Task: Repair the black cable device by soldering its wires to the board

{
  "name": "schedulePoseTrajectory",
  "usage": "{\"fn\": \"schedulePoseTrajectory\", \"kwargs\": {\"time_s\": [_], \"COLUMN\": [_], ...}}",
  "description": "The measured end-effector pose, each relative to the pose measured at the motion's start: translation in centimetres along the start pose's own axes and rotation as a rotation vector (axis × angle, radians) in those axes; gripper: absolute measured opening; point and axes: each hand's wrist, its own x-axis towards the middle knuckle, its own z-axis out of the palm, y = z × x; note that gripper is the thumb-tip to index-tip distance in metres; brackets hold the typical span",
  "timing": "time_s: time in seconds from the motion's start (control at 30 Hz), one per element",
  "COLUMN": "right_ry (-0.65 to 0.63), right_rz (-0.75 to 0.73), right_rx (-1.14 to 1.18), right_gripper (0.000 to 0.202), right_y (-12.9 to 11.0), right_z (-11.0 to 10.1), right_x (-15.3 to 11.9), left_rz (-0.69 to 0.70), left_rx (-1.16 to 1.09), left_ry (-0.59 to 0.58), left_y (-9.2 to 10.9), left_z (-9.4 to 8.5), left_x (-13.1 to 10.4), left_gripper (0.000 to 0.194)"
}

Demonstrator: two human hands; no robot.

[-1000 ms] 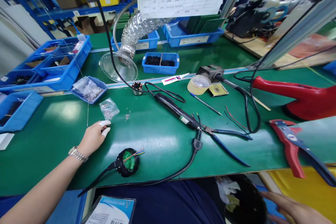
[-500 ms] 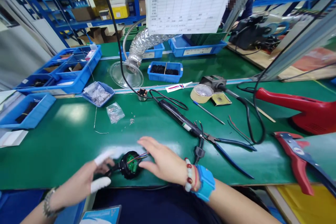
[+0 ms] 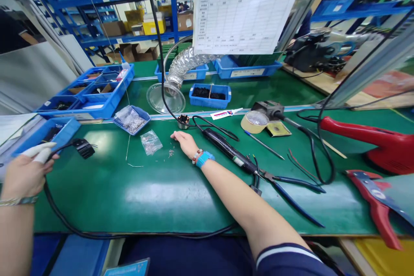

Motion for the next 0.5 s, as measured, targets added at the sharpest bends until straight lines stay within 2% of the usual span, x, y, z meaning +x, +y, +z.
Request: {"fn": "schedulePoseTrajectory", "kwargs": {"time_s": [0.1,0.17,0.23,0.3,0.33,0.37,0.43,0.47,0.5], "right_ry": [-0.059,-0.099,-0.129,-0.152,-0.164,-0.177,-0.215,-0.242,-0.272], "right_rz": [0.009,0.015,0.024,0.034,0.038,0.042,0.046,0.046,0.045], "right_rx": [0.052,0.064,0.07,0.076,0.078,0.08,0.084,0.086,0.087], "right_gripper": [0.042,0.044,0.046,0.049,0.05,0.051,0.053,0.054,0.054], "right_y": [0.2,0.0,-0.3,-0.6,-0.8,-0.9,-1.2,-1.4,-1.6], "right_z": [1.3,2.0,2.7,3.5,3.9,4.3,5.2,5.5,5.9], "right_x": [1.2,0.9,0.1,-0.8,-1.1,-1.4,-1.7,-1.8,-1.9], "left_rz": [-0.045,-0.043,-0.013,0.014,0.003,-0.058,-0.314,-0.498,-0.676], "left_rx": [0.054,0.12,0.203,0.197,0.105,-0.093,-0.397,-0.511,-0.614], "left_ry": [-0.016,0.019,0.089,0.07,-0.048,-0.266,-0.872,-1.034,-1.05], "left_y": [-0.5,-0.7,-0.8,-1.0,-1.2,-1.5,-2.5,-3.1,-3.7], "left_z": [1.9,1.9,1.1,0.4,0.5,0.9,3.0,4.4,6.0], "left_x": [0.8,0.2,-1.7,-5.4,-7.9,-10.7,-16.6,-19.3,-21.7], "left_gripper": [0.04,0.039,0.04,0.038,0.033,0.031,0.034,0.033,0.031]}}
